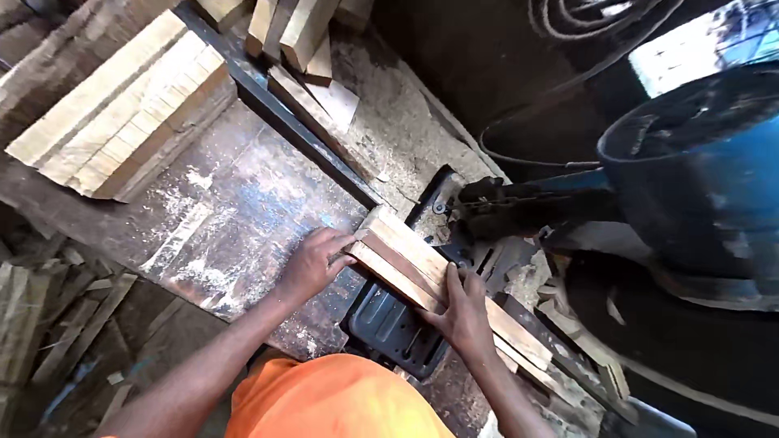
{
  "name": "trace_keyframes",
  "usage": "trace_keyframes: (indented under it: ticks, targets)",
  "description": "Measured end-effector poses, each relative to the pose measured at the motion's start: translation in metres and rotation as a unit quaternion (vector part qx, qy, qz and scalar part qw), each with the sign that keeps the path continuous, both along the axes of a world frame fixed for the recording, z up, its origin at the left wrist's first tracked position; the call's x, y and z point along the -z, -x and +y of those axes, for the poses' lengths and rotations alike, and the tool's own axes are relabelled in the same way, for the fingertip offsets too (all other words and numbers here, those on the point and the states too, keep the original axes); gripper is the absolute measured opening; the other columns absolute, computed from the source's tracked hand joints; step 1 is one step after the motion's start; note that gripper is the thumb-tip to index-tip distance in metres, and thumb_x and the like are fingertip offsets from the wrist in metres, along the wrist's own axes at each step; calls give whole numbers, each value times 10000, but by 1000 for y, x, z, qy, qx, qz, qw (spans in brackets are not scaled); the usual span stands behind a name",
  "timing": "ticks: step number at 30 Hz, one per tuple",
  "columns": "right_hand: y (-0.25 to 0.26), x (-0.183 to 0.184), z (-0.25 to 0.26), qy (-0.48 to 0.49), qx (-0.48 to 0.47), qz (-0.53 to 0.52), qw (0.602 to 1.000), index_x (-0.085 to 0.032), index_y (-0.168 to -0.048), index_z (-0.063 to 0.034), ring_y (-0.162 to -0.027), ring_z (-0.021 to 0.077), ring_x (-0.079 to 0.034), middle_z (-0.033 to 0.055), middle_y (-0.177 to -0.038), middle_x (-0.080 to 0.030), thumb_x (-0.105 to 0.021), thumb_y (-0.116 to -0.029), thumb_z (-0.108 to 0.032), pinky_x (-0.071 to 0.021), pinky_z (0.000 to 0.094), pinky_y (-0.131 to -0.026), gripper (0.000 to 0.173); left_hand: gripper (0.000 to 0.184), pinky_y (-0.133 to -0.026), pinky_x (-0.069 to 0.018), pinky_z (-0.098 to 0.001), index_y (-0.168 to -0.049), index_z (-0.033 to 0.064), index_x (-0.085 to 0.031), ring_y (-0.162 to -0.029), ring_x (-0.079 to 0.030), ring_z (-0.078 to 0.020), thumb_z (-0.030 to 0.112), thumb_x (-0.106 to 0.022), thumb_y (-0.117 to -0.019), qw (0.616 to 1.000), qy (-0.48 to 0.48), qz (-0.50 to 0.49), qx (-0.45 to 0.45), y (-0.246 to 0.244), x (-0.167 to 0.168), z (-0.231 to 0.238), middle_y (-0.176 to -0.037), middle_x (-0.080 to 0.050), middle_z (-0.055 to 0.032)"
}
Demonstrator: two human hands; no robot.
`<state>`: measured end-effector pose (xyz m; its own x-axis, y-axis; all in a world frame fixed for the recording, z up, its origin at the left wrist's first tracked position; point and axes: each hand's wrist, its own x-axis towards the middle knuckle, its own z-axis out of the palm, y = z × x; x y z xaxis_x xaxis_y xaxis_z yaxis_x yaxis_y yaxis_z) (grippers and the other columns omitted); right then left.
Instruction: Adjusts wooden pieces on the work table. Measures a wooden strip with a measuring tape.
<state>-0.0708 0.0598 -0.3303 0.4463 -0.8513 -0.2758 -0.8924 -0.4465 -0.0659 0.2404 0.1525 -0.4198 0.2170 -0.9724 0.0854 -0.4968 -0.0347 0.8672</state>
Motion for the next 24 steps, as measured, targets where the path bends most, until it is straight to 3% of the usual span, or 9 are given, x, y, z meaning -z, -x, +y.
trace_keyframes:
  ticks: [4, 13, 17, 20, 24]
  targets:
    - [5, 2, 2, 14, 2, -17, 1000, -450, -1520, -65, -1362, 428, -479, 241, -1469, -479, -1014, -547, -379, -478, 574, -1076, 1168, 370, -1029, -545, -375, -1252, 143, -740, -1147, -662, -188, 298, -779, -919, 1000, 10, -5, -5, 3, 3, -1, -1163, -721, -51]
    - [-9, -2, 15, 59, 3, -9, 998, -440, -1517, -76, -1330, 482, -482, 252, -1480, -465, -993, -555, -298, -473, 638, -1037, 1132, 368, -1029, -546, -359, -1251, 138, -738, -1147, -661, -177, 297, -780, -921, 1000, 17, -7, -6, 2, 1, 0, -1158, -719, -50]
    - [-4, -10, 43, 79, -14, -83, 993, -422, -1537, -73, -1372, 451, -442, 223, -1518, -431, -913, -690, -382, -440, 623, -1075, 1026, 382, -1030, -546, -383, -1259, 136, -735, -1146, -665, -203, 302, -782, -919, 1000, 15, -11, -14, 4, -1, 2, -1157, -718, -74]
    - [21, -15, 75, 93, 6, -142, 986, -469, -1502, -45, -1346, 410, -497, 227, -1472, -501, -804, -814, -402, -470, 569, -1070, 844, 402, -1033, -550, -397, -1287, 153, -726, -1154, -669, -204, 308, -781, -920, 1000, 4, -15, -15, 6, -1, 1, -1181, -718, -75]
    - [77, -14, 115, 113, 62, -146, 981, -565, -1402, 12, -1268, 392, -570, 236, -1363, -593, -723, -859, -358, -494, 538, -1051, 676, 400, -1013, -562, -406, -1300, 166, -717, -1142, -676, -198, 316, -764, -932, 1000, -2, -24, -14, 8, 1, -1, -1206, -710, -78]
